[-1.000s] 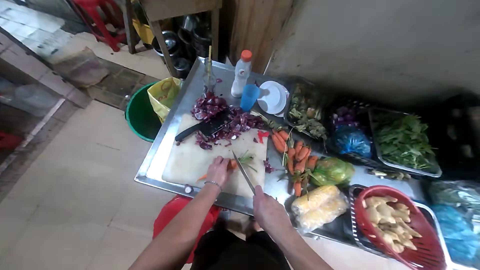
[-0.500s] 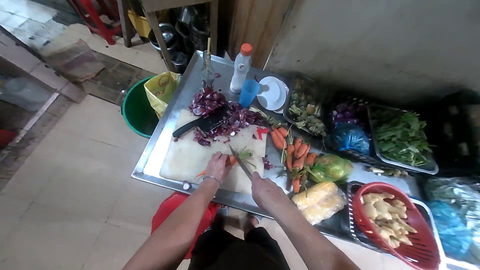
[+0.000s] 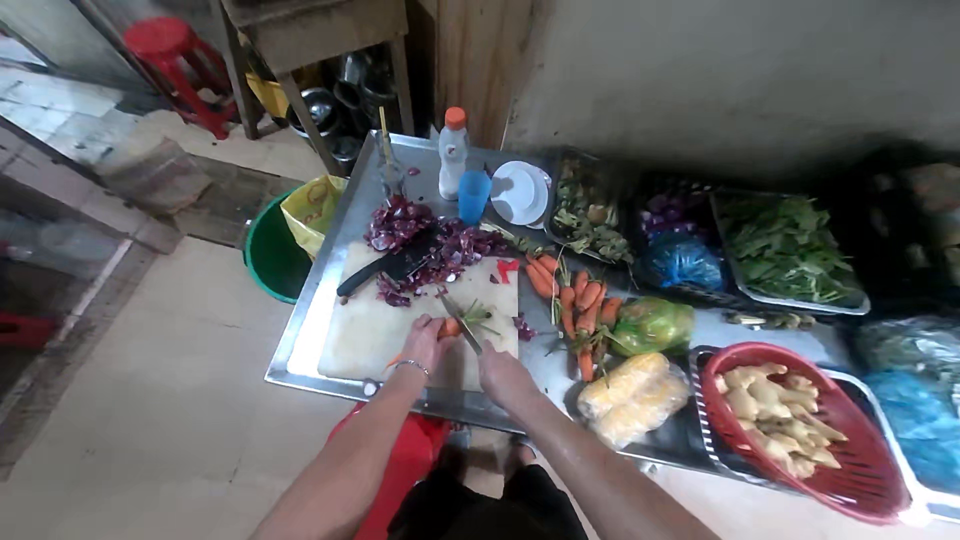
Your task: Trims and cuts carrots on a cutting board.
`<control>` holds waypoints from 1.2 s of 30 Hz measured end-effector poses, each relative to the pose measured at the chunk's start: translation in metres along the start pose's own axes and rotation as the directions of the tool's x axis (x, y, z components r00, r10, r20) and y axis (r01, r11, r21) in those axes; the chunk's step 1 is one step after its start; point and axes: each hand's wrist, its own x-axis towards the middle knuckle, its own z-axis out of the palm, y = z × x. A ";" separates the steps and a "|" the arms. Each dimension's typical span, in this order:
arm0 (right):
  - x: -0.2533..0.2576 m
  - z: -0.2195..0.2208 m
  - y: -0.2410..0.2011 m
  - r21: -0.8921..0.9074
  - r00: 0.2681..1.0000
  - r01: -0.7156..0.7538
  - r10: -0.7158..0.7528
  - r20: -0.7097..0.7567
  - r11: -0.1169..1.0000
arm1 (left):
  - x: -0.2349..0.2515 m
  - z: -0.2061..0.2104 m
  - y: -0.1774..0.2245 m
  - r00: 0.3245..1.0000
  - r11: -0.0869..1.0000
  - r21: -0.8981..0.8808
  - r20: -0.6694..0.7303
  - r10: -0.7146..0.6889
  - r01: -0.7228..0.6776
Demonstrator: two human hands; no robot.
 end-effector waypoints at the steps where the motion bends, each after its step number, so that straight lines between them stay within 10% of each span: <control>1: 0.006 0.007 0.003 0.003 1.000 -0.007 0.007 -0.005 1.000 | 0.002 -0.001 0.001 1.000 1.000 0.010 -0.005 -0.009 0.010; 11: -0.014 -0.012 -0.015 0.029 0.999 -0.021 0.020 0.044 0.999 | 0.000 0.005 -0.006 0.997 0.998 0.008 -0.042 0.062 -0.061; 28: -0.044 0.040 0.075 0.287 0.984 -0.155 0.175 -0.043 0.945 | 0.030 0.003 -0.020 0.965 0.990 -0.022 -0.222 -0.137 0.136; 32: -0.085 0.039 0.120 0.433 0.946 -0.215 0.296 -0.129 0.875 | 0.038 0.006 0.008 0.956 0.990 0.140 -0.291 0.036 0.006; 36: -0.119 0.060 0.162 0.634 0.924 -0.197 0.357 -0.134 0.748 | 0.040 0.029 0.069 0.961 0.932 0.269 -0.068 0.268 -0.241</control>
